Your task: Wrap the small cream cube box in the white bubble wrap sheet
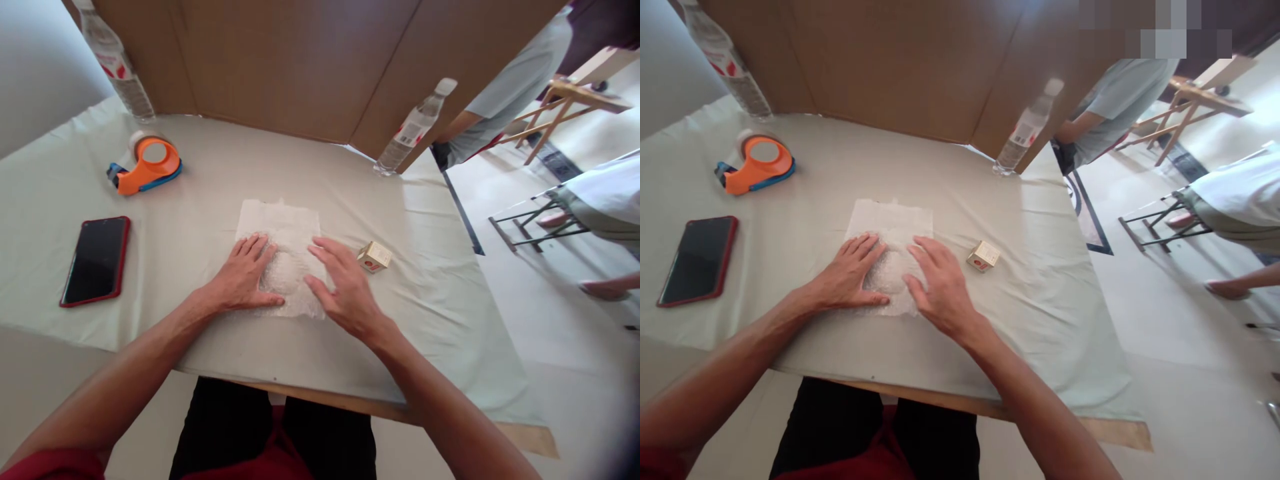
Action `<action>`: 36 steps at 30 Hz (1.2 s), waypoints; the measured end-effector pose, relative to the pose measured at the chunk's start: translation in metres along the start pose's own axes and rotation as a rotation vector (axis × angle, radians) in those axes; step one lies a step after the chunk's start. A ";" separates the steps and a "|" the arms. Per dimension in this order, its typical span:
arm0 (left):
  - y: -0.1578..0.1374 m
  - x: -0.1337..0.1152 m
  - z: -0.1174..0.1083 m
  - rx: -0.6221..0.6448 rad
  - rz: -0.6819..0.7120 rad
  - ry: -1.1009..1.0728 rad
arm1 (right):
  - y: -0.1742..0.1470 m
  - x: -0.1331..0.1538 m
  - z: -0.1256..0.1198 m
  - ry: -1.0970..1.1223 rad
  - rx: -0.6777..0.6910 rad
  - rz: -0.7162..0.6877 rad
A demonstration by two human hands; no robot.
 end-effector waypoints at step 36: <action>0.002 0.014 -0.010 -0.059 -0.160 0.134 | 0.019 -0.077 0.077 -0.172 0.307 0.234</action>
Point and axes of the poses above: each hand's wrist, its own y-axis towards the middle knuckle, its own z-axis out of the palm, x = y × z, the point moved 7 cm from there along y, towards the middle knuckle, and after that the axes turned 15 degrees about -z, right-handed, at the moved point
